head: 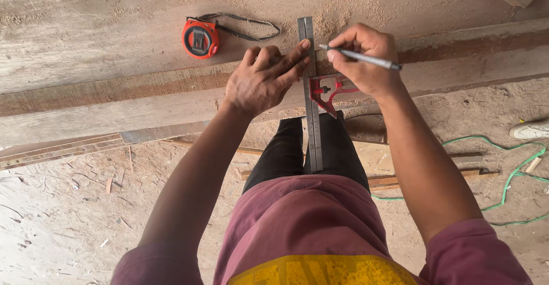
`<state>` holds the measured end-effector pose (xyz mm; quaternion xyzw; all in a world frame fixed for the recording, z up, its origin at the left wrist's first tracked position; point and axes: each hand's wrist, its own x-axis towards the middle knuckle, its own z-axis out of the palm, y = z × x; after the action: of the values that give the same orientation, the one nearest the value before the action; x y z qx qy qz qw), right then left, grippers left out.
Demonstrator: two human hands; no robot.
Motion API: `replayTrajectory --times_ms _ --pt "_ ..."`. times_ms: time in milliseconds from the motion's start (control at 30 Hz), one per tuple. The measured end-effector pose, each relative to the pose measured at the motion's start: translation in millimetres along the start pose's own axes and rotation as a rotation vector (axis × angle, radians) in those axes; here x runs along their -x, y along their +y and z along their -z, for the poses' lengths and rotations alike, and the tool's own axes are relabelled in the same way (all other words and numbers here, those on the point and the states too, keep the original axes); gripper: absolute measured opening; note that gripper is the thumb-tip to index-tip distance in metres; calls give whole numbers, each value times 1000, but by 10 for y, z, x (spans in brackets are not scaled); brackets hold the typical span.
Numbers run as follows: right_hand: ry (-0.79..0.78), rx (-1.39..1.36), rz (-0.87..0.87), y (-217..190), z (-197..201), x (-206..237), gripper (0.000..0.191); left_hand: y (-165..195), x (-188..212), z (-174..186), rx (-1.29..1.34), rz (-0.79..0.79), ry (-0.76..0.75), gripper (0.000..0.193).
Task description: The person measures and marks a long wooden plank using a tape measure, a speed square, and a pencil. They repeatedly position the tools to draw straight lines and mark measurement points along the plank's length.
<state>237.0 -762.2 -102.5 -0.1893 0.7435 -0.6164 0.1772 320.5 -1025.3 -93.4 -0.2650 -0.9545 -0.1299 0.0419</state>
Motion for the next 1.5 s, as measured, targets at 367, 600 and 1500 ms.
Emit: replayTrajectory --times_ms 367,600,1500 --pt "-36 126 -6 8 -3 -14 19 -7 7 -55 -1 2 25 51" --pt "-4 187 62 22 -41 24 24 14 -6 -17 -5 13 14 52" --pt "-54 268 34 83 26 -74 22 33 -14 -42 -24 20 -20 47"
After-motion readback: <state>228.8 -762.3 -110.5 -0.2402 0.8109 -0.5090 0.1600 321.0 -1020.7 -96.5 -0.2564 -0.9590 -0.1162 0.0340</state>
